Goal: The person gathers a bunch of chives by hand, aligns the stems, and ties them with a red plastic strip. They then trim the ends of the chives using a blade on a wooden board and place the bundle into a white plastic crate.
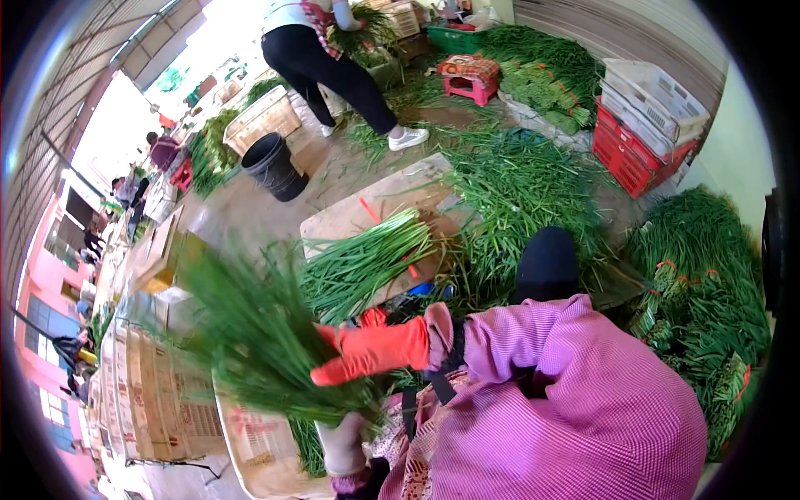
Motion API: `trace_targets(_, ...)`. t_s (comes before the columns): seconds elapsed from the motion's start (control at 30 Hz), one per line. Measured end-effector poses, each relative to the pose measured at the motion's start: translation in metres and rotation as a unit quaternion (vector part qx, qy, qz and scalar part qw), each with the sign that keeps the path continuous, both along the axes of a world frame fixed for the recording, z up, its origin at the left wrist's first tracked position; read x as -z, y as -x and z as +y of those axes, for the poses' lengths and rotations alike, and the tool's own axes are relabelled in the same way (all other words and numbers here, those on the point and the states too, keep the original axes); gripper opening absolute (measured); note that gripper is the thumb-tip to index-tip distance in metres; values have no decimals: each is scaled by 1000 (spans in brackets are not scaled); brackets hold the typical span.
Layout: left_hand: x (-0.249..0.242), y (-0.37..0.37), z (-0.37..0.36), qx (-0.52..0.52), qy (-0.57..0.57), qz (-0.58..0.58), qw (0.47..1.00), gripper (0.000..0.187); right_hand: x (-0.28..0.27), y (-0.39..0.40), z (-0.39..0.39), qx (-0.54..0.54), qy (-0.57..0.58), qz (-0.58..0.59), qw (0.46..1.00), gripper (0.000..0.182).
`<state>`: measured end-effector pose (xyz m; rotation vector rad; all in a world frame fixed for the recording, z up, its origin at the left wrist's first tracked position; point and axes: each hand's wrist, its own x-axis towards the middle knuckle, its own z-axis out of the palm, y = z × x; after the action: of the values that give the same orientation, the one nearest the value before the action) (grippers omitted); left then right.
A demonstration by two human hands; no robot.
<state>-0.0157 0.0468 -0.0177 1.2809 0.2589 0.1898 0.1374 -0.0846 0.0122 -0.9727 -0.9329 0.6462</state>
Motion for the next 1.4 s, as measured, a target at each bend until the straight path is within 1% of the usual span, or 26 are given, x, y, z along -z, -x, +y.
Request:
trace_targets(0.03,-4,-17,-6,95,-38,69,992,27,-20,-7,-25,10,116,74,990,85)
trace_targets(0.07,-7,-35,-21,123,-74,82,986,22,-25,-13,-30,9,11,105,994,68)
trace_targets(0.1,-8,-57,-34,166,-9,81,983,23,-30,-21,-42,52,28,96,994,63)
trace_targets(0.27,-5,-172,-80,334,-186,53,923,28,-37,-74,-109,269,66,34,960,43)
trace_targets(0.3,8,-201,-88,340,-203,-3,918,31,-50,-80,-123,325,102,15,940,43)
trace_targets(0.33,-10,-217,-105,390,-92,-36,915,33,-60,-91,-137,380,137,-4,915,43)
trace_targets(0.43,-25,-285,-131,394,-200,-41,896,35,-78,-130,-175,441,168,-81,878,46)
trace_targets(0.5,-49,-316,-149,396,-285,-68,870,36,-77,-153,-192,467,96,-131,869,51)
trace_targets(0.57,-58,-339,-168,415,-144,-8,898,36,-59,-182,-209,484,58,-149,861,53)
trace_targets(0.6,-56,-350,-176,414,-87,36,905,36,-49,-192,-223,445,140,-153,871,55)
trace_targets(0.63,-30,-375,-180,410,-122,-115,897,39,-36,-201,-233,401,221,-156,875,58)
trace_targets(0.73,88,-459,-180,413,-296,-284,813,47,24,-232,-241,383,180,-164,891,72)
trace_targets(0.77,124,-475,-189,461,-280,-228,811,51,27,-232,-241,339,159,-78,924,77)
trace_targets(0.8,76,-454,-200,479,-502,-151,704,50,33,-234,-239,338,163,-73,924,77)
trace_targets(0.83,91,-462,-210,482,-498,-148,706,50,39,-238,-236,381,140,-97,909,75)
trace_targets(0.93,200,-504,-234,267,-771,-270,511,60,66,-268,-217,470,93,-134,867,60)
trace_targets(0.97,218,-508,-237,185,-834,-301,423,64,66,-275,-217,503,220,-102,830,58)
trace_targets(1.0,210,-517,-230,363,-725,-191,553,67,66,-280,-215,525,341,-72,776,56)
trace_targets(1.03,161,-490,-220,388,-590,-137,694,79,68,-282,-211,576,331,-87,742,39)
trace_targets(1.07,96,-450,-210,398,-431,-79,806,92,63,-282,-212,578,329,-87,742,39)
trace_targets(1.13,55,-408,-197,224,-552,-265,758,101,45,-278,-219,615,189,-71,763,37)
trace_targets(1.2,37,-380,-184,203,-576,-249,752,98,53,-273,-229,606,157,-63,778,36)
trace_targets(1.27,34,-345,-176,154,-589,-288,739,85,88,-284,-243,592,373,-197,687,38)
trace_targets(1.3,38,-329,-172,167,-553,-264,772,78,115,-301,-248,631,177,-147,741,38)
trace_targets(1.37,46,-292,-168,213,-463,-224,831,61,31,-253,-249,626,241,4,741,35)
trace_targets(1.4,59,-275,-169,317,-235,-66,917,56,1,-233,-247,637,297,28,711,33)
